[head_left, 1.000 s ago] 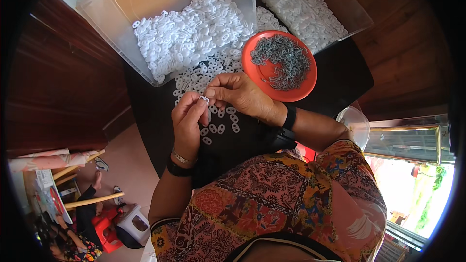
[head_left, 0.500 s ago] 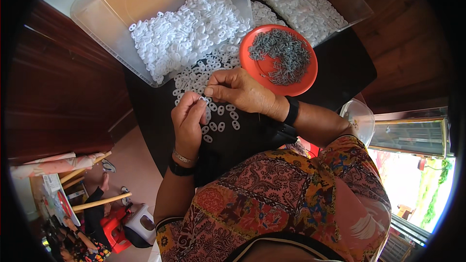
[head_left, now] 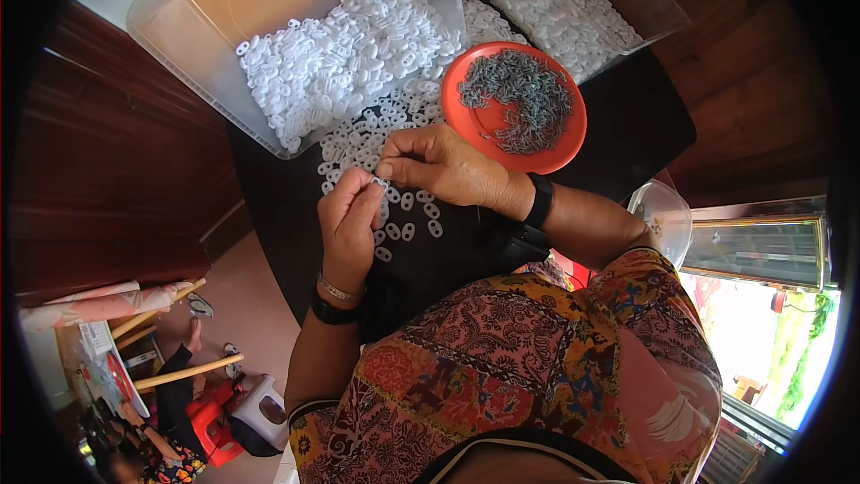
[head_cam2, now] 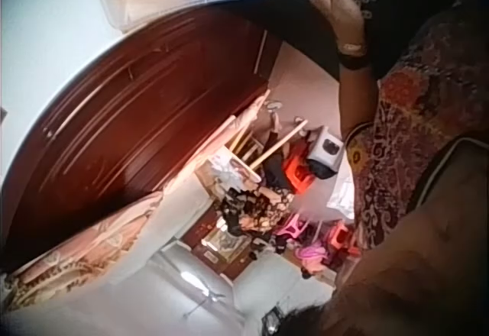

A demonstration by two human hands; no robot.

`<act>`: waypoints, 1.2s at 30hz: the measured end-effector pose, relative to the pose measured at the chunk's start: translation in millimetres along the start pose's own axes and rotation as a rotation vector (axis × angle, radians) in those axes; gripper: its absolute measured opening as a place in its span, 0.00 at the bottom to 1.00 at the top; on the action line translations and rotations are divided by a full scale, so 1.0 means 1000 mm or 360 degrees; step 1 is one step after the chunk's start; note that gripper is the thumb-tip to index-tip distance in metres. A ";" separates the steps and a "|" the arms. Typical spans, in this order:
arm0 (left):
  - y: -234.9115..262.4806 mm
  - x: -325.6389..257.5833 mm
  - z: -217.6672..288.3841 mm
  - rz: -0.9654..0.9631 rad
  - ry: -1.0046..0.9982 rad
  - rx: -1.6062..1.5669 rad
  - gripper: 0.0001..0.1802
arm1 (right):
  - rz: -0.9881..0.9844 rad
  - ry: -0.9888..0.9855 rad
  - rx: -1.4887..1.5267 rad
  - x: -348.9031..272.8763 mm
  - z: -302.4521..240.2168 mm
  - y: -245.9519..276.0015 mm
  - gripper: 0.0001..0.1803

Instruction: Inserting tiny metal pins or components into small white plastic hardware pieces using a needle tool.

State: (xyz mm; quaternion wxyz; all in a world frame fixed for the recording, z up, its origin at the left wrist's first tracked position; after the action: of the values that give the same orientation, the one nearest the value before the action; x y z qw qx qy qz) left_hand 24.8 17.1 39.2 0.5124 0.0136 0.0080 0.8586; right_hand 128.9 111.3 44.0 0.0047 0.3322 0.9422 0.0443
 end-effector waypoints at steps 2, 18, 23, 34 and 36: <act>0.000 0.000 -0.001 -0.0012 -0.0016 0.0037 0.10 | 0.0004 0.0014 -0.0046 0.000 0.000 0.000 0.10; -0.005 -0.004 -0.005 0.0014 -0.0010 0.0107 0.10 | 0.0060 0.0200 -0.0297 -0.001 0.000 -0.001 0.09; 0.000 -0.002 -0.001 0.0095 -0.0089 0.0024 0.09 | 0.0104 0.0196 -0.0312 0.000 -0.007 0.003 0.11; 0.015 0.008 -0.010 0.0225 -0.0038 -0.0088 0.08 | 0.0416 0.0263 -0.0304 0.001 -0.012 0.023 0.13; 0.023 0.011 -0.007 0.0302 -0.0083 -0.0146 0.08 | 0.0406 0.0298 -0.0375 0.002 -0.012 0.021 0.11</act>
State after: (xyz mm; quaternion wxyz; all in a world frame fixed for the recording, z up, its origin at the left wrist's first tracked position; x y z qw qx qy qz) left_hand -1.4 15.8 33.1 0.4290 0.0130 -0.0460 0.9020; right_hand 140.2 127.4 57.3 -0.0499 0.4405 0.8771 0.1851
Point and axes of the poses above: each hand's wrist, its own x-axis towards the middle knuckle, its own y-axis out of the back of the hand, z = x × y, the point moved 6 cm from there along x, towards the middle knuckle, and after that the axes turned 9 degrees about z, right-handed, at the moved point
